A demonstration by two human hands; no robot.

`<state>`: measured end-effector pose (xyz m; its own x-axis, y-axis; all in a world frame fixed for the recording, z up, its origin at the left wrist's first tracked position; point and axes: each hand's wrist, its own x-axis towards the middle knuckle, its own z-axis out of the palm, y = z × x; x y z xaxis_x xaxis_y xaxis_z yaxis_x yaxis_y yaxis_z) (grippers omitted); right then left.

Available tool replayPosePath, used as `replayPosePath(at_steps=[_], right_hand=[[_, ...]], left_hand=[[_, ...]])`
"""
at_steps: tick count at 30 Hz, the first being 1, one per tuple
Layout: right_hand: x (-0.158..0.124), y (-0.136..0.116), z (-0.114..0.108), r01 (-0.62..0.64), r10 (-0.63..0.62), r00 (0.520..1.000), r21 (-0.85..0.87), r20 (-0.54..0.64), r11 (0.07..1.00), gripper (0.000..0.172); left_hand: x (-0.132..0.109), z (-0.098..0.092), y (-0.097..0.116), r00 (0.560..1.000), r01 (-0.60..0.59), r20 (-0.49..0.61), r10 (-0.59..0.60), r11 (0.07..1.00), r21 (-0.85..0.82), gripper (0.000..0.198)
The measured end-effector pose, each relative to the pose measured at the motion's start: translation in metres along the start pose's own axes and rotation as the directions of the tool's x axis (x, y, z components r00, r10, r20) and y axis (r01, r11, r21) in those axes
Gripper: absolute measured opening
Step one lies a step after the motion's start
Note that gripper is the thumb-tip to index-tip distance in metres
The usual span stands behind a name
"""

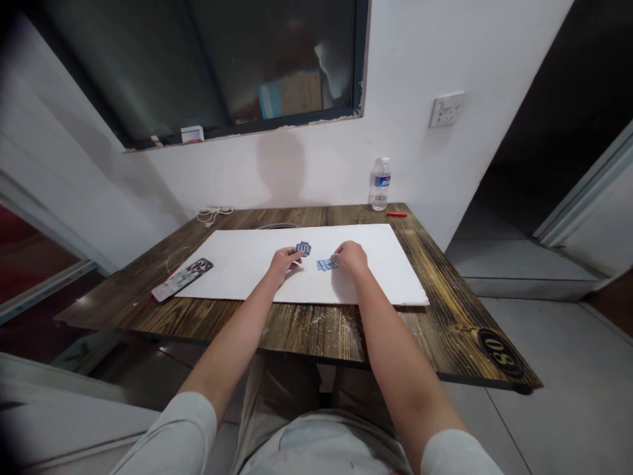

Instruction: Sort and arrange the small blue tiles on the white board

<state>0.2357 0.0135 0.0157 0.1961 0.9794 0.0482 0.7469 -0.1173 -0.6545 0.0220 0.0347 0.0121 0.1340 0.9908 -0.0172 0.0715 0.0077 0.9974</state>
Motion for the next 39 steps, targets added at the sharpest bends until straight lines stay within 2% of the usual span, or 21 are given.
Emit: replayPosePath(at_steps=[3,8,14,16,18,21,23,27,30,33,36,39], right_hand=[[-0.007,-0.006,-0.001,-0.035,0.034,0.999,-0.15,-0.013,0.988,0.019],[-0.014,-0.015,0.001,-0.034,0.036,0.999,-0.228,0.006,0.973,0.032],[-0.035,-0.035,0.025,0.006,-0.019,0.999,-0.355,-0.033,0.935,0.059],[-0.042,-0.041,0.034,0.069,-0.093,0.995,-0.39,-0.044,0.918,0.057],[-0.046,-0.043,0.04,0.1,-0.129,0.991,-0.415,-0.042,0.904,0.048],[-0.043,-0.039,0.04,0.092,-0.118,0.992,-0.421,-0.036,0.902,0.034],[-0.037,-0.032,0.035,0.058,-0.086,0.995,-0.416,-0.049,0.908,0.032],[-0.021,-0.009,0.021,-0.051,-0.003,0.991,-0.386,-0.136,0.921,0.033],[-0.011,0.009,0.013,-0.154,0.075,0.969,-0.342,-0.234,0.927,0.032],[-0.007,0.018,0.008,-0.197,0.103,0.942,-0.277,-0.319,0.941,0.029],[-0.004,0.013,0.009,-0.079,0.025,0.931,-0.134,-0.364,0.988,0.027],[0.001,-0.002,0.015,0.179,-0.131,0.945,0.14,-0.299,0.974,0.026]], left_hand=[[0.0,0.0,-0.001,1.0,-0.016,0.005,0.016,1.0,-0.002,0.038],[0.0,0.0,-0.002,1.0,-0.005,0.006,0.005,1.0,-0.004,0.037],[0.0,0.0,-0.002,1.0,-0.011,0.01,0.011,1.0,-0.005,0.034],[-0.001,0.001,-0.001,1.0,-0.015,0.008,0.015,1.0,0.003,0.033],[-0.002,0.001,0.0,1.0,-0.012,0.009,0.012,1.0,0.01,0.033],[-0.002,0.001,0.0,1.0,-0.008,0.012,0.008,1.0,0.007,0.034],[-0.002,0.001,0.0,1.0,-0.003,0.013,0.003,1.0,0.002,0.036],[0.0,0.0,-0.002,1.0,-0.003,0.01,0.003,1.0,-0.007,0.038],[0.0,0.0,-0.002,1.0,-0.018,0.008,0.018,1.0,-0.009,0.039],[0.0,0.0,-0.003,0.999,-0.034,0.009,0.034,0.999,-0.006,0.038],[0.001,0.0,-0.005,0.996,-0.093,0.005,0.093,0.995,0.031,0.035],[0.002,0.001,-0.007,0.975,-0.223,0.026,0.222,0.966,0.128,0.027]])
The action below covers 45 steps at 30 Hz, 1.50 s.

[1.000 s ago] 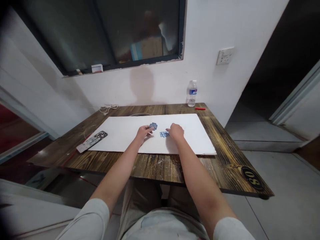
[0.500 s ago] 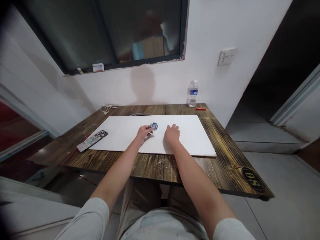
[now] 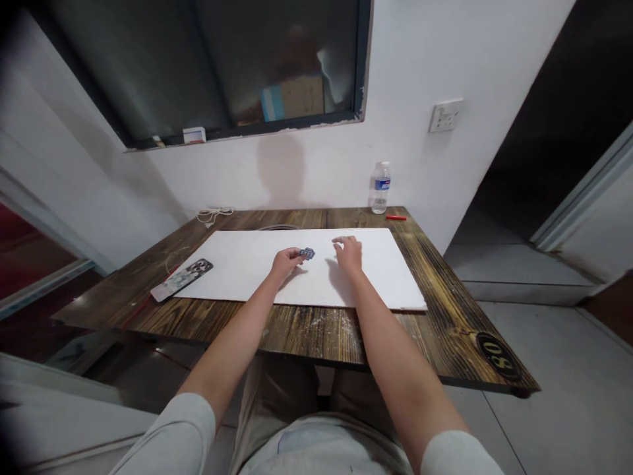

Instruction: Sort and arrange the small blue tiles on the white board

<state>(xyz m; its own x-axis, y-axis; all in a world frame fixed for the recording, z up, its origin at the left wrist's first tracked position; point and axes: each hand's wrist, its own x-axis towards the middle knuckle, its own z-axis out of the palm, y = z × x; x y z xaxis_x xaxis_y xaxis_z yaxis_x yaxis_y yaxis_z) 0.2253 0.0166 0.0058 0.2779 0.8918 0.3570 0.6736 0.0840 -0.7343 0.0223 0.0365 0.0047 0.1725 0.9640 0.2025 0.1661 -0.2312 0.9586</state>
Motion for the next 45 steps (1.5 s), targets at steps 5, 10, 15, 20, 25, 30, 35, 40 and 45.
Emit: replayPosePath(at_steps=[5,10,15,20,25,30,35,40,45], right_hand=[[-0.001,-0.017,0.013,0.041,-0.204,0.943,0.519,0.262,0.854,0.03],[-0.003,-0.012,0.013,-0.109,-0.19,0.887,0.592,0.421,0.799,0.039],[-0.003,-0.009,0.008,-0.169,-0.207,0.847,0.618,0.49,0.768,0.04],[-0.005,-0.011,0.005,-0.187,-0.222,0.825,0.621,0.52,0.761,0.04],[-0.003,-0.009,0.009,-0.237,-0.187,0.824,0.627,0.534,0.742,0.041],[-0.001,-0.01,0.009,-0.033,-0.258,0.851,0.537,0.457,0.843,0.033],[-0.001,-0.016,0.006,0.157,-0.248,0.885,0.248,0.393,0.956,0.02],[-0.002,-0.021,0.007,0.175,-0.195,0.909,0.088,0.369,0.981,0.017],[-0.002,-0.023,0.008,0.164,-0.179,0.922,0.072,0.343,0.984,0.017]], left_hand=[[-0.001,0.001,-0.001,0.981,-0.184,0.076,0.178,0.978,0.094,0.018],[-0.002,0.001,-0.001,0.977,-0.194,0.104,0.185,0.977,0.09,0.018],[-0.003,0.0,0.0,0.977,-0.183,0.129,0.17,0.979,0.091,0.017],[-0.002,-0.001,-0.003,0.979,-0.17,0.133,0.157,0.981,0.094,0.016],[-0.002,-0.001,-0.004,0.975,-0.172,0.151,0.164,0.984,0.047,0.016],[-0.004,0.0,-0.001,0.987,-0.116,0.118,0.107,0.991,0.074,0.019],[-0.003,0.0,-0.002,0.994,-0.075,0.094,0.064,0.989,0.126,0.02],[-0.002,0.0,-0.003,0.996,-0.049,0.078,0.04,0.991,0.122,0.021],[-0.001,0.0,-0.004,0.996,-0.036,0.079,0.029,0.996,0.087,0.025]])
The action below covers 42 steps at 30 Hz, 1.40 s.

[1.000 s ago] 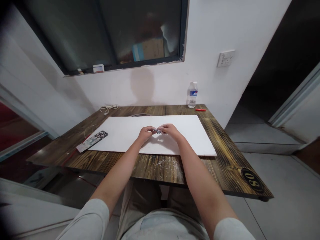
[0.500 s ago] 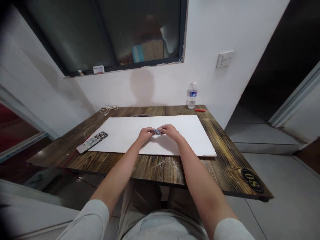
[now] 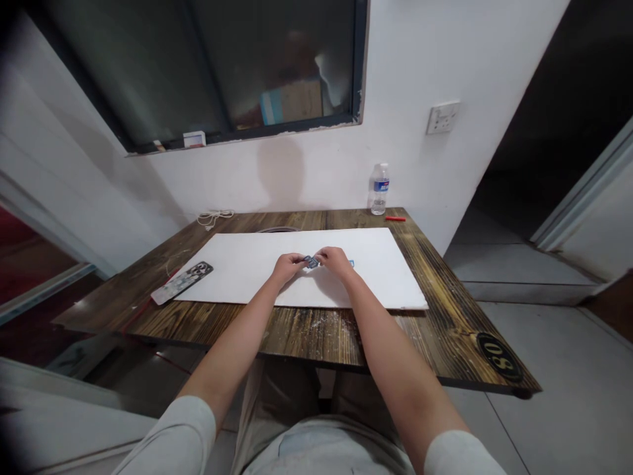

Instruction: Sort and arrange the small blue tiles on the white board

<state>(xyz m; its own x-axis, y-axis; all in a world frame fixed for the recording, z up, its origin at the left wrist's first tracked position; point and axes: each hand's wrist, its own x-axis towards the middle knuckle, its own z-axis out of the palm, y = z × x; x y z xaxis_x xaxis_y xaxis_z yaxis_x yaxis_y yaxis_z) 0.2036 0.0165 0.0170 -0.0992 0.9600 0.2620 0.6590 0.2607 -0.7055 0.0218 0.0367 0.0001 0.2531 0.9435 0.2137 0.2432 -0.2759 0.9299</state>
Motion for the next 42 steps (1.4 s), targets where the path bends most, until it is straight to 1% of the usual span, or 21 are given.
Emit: replayPosePath(at_steps=[3,4,6,7,9,11,12,14,17,19,22,30,34,38,42], right_hand=[[0.001,0.002,0.002,-0.004,0.005,1.0,0.052,-0.014,0.999,0.017],[0.001,0.003,0.003,-0.009,0.011,1.0,0.106,-0.01,0.994,0.017],[0.001,0.004,0.004,-0.038,0.03,0.999,0.291,0.032,0.956,0.017],[0.001,0.005,0.005,-0.064,0.039,0.997,0.409,0.069,0.91,0.019],[0.0,0.006,0.006,-0.123,0.038,0.988,0.625,0.148,0.771,0.029],[-0.002,0.005,0.007,-0.164,0.018,0.981,0.76,0.196,0.629,0.037],[-0.003,0.005,0.007,-0.177,0.01,0.978,0.801,0.209,0.572,0.039],[-0.004,0.004,0.007,-0.196,-0.008,0.973,0.851,0.229,0.487,0.041],[-0.004,0.003,0.008,-0.202,-0.027,0.972,0.889,0.234,0.41,0.041],[-0.004,0.003,0.008,-0.202,-0.033,0.972,0.9,0.232,0.385,0.041],[-0.004,0.002,0.008,-0.215,-0.045,0.967,0.903,0.249,0.372,0.039],[-0.006,-0.003,0.008,-0.252,-0.077,0.954,0.912,0.291,0.324,0.037],[-0.007,-0.005,0.008,-0.265,-0.077,0.95,0.912,0.303,0.312,0.036],[-0.007,-0.004,0.008,-0.262,-0.109,0.946,0.917,0.306,0.3,0.038],[-0.008,-0.004,0.007,-0.243,-0.133,0.946,0.916,0.297,0.319,0.038]], left_hand=[[0.001,0.0,-0.003,1.0,0.001,0.003,-0.001,0.999,-0.036,0.026],[0.001,0.0,-0.003,1.0,0.0,0.005,0.0,0.998,-0.057,0.026],[0.001,-0.001,-0.004,1.0,-0.003,0.013,0.004,0.995,-0.102,0.026],[0.001,-0.002,-0.004,1.0,-0.002,0.021,0.005,0.992,-0.122,0.027],[0.002,-0.003,-0.002,0.999,-0.003,0.037,0.009,0.987,-0.16,0.03],[0.002,-0.005,-0.001,0.998,-0.014,0.051,0.025,0.98,-0.201,0.033],[0.003,-0.005,-0.001,0.998,-0.02,0.059,0.034,0.975,-0.222,0.033],[0.004,-0.006,0.0,0.996,-0.024,0.072,0.044,0.966,-0.259,0.034],[0.005,-0.006,-0.001,0.996,-0.032,0.074,0.056,0.953,-0.301,0.036],[0.005,-0.006,-0.001,0.996,-0.037,0.071,0.063,0.947,-0.319,0.036],[0.004,-0.006,0.0,0.996,-0.019,0.08,0.048,0.945,-0.328,0.036],[-0.001,-0.007,0.006,0.989,0.015,0.144,0.036,0.942,-0.337,0.033],[-0.001,-0.007,0.006,0.987,0.026,0.156,0.03,0.939,-0.344,0.031],[-0.002,-0.008,0.007,0.988,0.033,0.154,0.024,0.933,-0.359,0.031],[-0.002,-0.009,0.007,0.984,0.042,0.177,0.027,0.926,-0.375,0.033]])
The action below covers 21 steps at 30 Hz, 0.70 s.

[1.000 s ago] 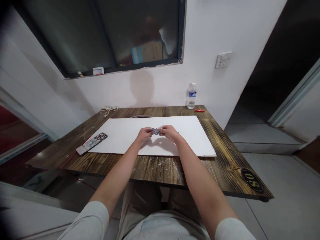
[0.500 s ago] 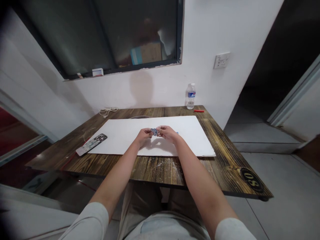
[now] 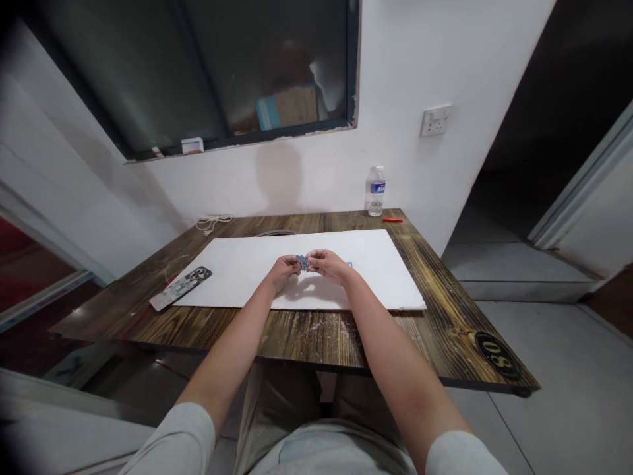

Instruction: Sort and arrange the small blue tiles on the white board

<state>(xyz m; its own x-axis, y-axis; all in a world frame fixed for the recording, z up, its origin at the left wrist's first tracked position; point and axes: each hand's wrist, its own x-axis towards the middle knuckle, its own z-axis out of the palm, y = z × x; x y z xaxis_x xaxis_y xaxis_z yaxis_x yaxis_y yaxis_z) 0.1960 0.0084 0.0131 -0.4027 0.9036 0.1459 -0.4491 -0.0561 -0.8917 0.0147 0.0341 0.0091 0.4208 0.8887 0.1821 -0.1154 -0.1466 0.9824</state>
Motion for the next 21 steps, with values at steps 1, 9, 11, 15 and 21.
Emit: replayPosePath(at_steps=[1,9,11,15,21], right_hand=[[-0.0002,-0.0002,0.0004,0.007,-0.007,1.0,-0.007,0.0,1.0,0.036],[0.0012,-0.0004,0.0043,0.055,-0.056,0.998,-0.041,-0.019,0.998,0.034],[0.0018,-0.0012,0.0057,0.075,-0.077,0.997,-0.062,-0.026,0.995,0.033],[0.0021,-0.0042,0.0084,0.111,-0.12,0.991,-0.13,-0.066,0.985,0.034],[0.0038,-0.0052,0.0016,0.106,-0.182,0.97,-0.396,-0.159,0.912,0.033]], left_hand=[[0.0,-0.0002,-0.0001,1.0,0.006,0.01,-0.006,1.0,0.0,0.033],[0.0016,-0.0026,-0.0025,1.0,0.002,0.014,-0.001,0.999,-0.038,0.034],[0.0029,-0.0038,-0.0037,1.0,-0.006,-0.001,0.006,0.999,-0.042,0.036],[0.006,-0.0066,-0.0062,0.998,-0.019,-0.062,0.017,0.999,-0.027,0.038],[0.0064,-0.0056,-0.0063,0.989,0.009,-0.146,0.005,0.996,0.093,0.042]])
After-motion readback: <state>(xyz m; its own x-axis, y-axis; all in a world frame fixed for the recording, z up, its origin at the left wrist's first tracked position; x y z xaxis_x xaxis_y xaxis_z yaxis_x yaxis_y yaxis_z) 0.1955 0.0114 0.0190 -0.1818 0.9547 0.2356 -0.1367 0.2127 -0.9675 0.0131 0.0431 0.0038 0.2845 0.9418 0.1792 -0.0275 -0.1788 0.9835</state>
